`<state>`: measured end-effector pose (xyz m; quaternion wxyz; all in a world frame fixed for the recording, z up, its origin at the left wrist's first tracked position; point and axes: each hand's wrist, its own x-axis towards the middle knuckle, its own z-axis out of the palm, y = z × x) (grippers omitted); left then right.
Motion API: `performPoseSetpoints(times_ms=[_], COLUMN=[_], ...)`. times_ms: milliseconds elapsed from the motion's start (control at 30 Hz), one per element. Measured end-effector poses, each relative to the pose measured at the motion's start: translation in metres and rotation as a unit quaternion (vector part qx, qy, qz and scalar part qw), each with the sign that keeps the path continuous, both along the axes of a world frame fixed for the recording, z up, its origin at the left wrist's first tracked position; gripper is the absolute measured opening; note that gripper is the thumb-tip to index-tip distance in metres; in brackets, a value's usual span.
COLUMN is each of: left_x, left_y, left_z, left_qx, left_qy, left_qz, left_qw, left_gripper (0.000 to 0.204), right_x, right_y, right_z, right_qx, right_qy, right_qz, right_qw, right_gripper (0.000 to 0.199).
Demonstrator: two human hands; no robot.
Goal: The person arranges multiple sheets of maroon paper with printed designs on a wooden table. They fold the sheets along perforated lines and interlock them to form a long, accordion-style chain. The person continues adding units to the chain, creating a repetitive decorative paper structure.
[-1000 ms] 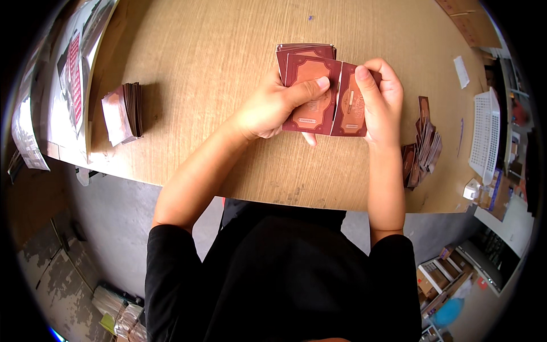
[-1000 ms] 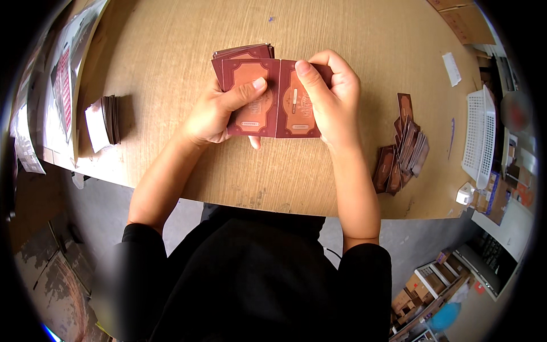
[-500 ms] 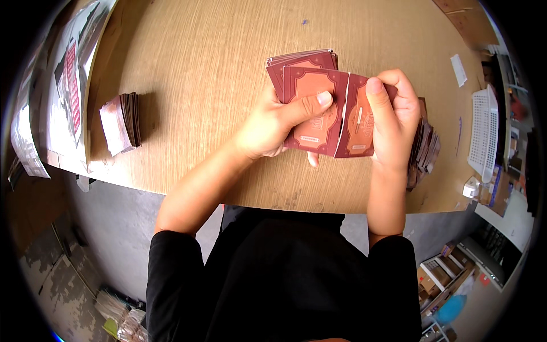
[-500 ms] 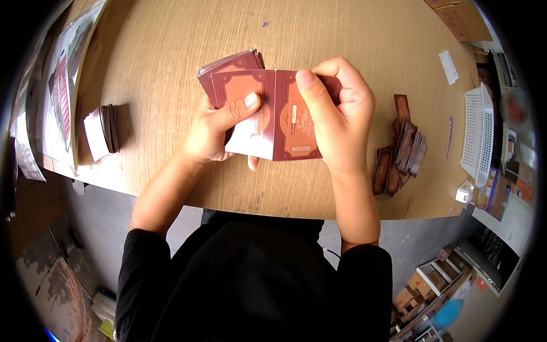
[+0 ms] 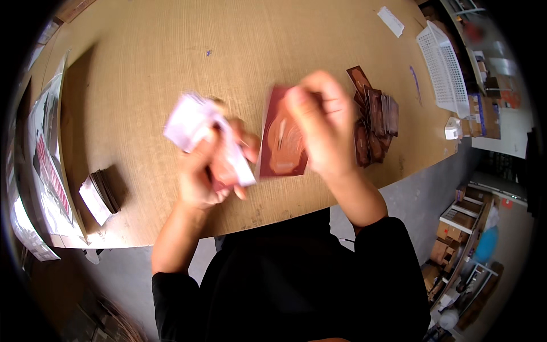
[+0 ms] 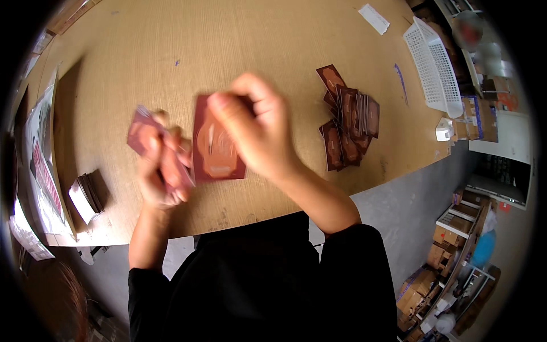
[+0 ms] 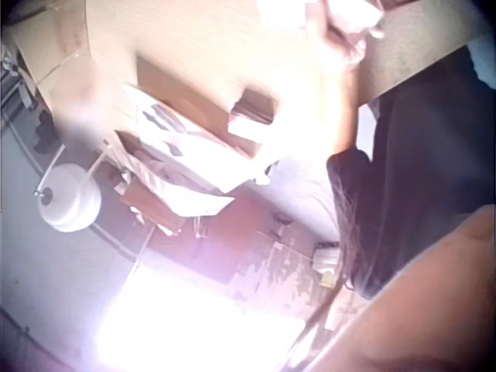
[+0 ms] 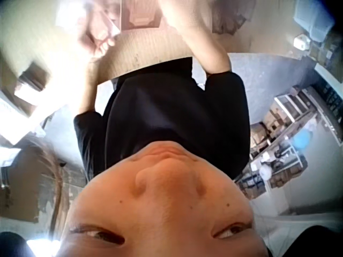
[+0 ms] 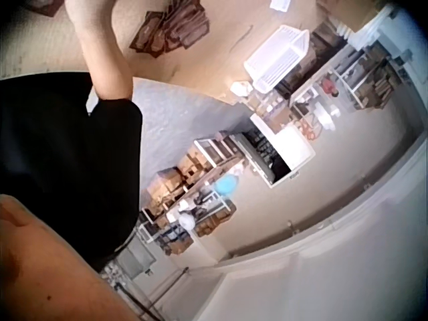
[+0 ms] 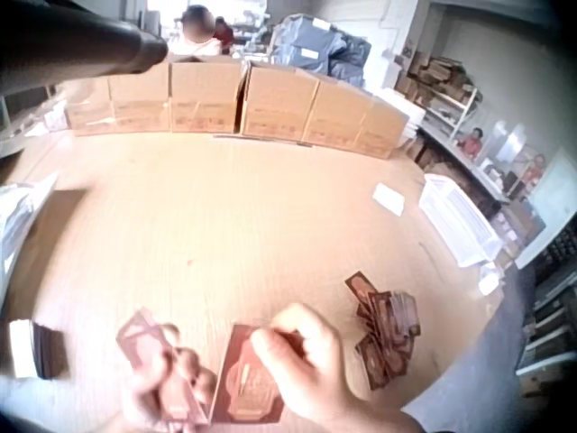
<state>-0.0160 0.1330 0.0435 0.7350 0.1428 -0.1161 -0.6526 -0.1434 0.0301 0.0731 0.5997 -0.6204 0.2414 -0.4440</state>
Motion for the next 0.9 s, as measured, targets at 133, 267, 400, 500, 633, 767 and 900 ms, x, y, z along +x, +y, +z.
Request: performPoseSetpoints(times_ms=[133,267,400,500,633,767,900], left_x=[0.037,0.005,-0.017,-0.023,-0.021,-0.025,-0.023], left_y=[0.007,-0.004,0.006,0.001,-0.003,-0.01,-0.032], left_z=[-0.003,-0.012,-0.012,-0.019,-0.014,-0.011,0.001], left_qx=[-0.043,0.018,0.017,0.094,0.086,0.075,0.142], left_qy=[-0.072,-0.147,-0.075,-0.154,-0.335,-0.362,-0.22], left_qz=[0.108,-0.143,-0.265,-0.237,-0.21,-0.147,-0.097], left_qw=[0.991,0.979,0.961,0.955,0.914,0.917,0.96], left_gripper=[0.038,0.059,0.086,0.046,0.017,0.02,0.015], right_x=[-0.042,-0.046,-0.009,-0.003,-0.012,-0.048,-0.127], right_y=[-0.028,-0.026,-0.01,-0.002,-0.005,-0.013,-0.05], right_z=[0.006,0.004,-0.004,-0.016,-0.021,-0.014,-0.018], right_qx=[0.078,-0.096,-0.318,-0.281,-0.427,-0.41,-0.301], right_qy=[-0.045,0.068,0.155,0.175,0.126,0.136,0.258], right_qz=[-0.117,0.03,0.083,0.148,0.14,0.142,-0.074], right_qw=[0.989,0.993,0.932,0.932,0.884,0.891,0.915], right_gripper=[0.02,0.018,0.021,0.038,0.018,0.044,0.074])
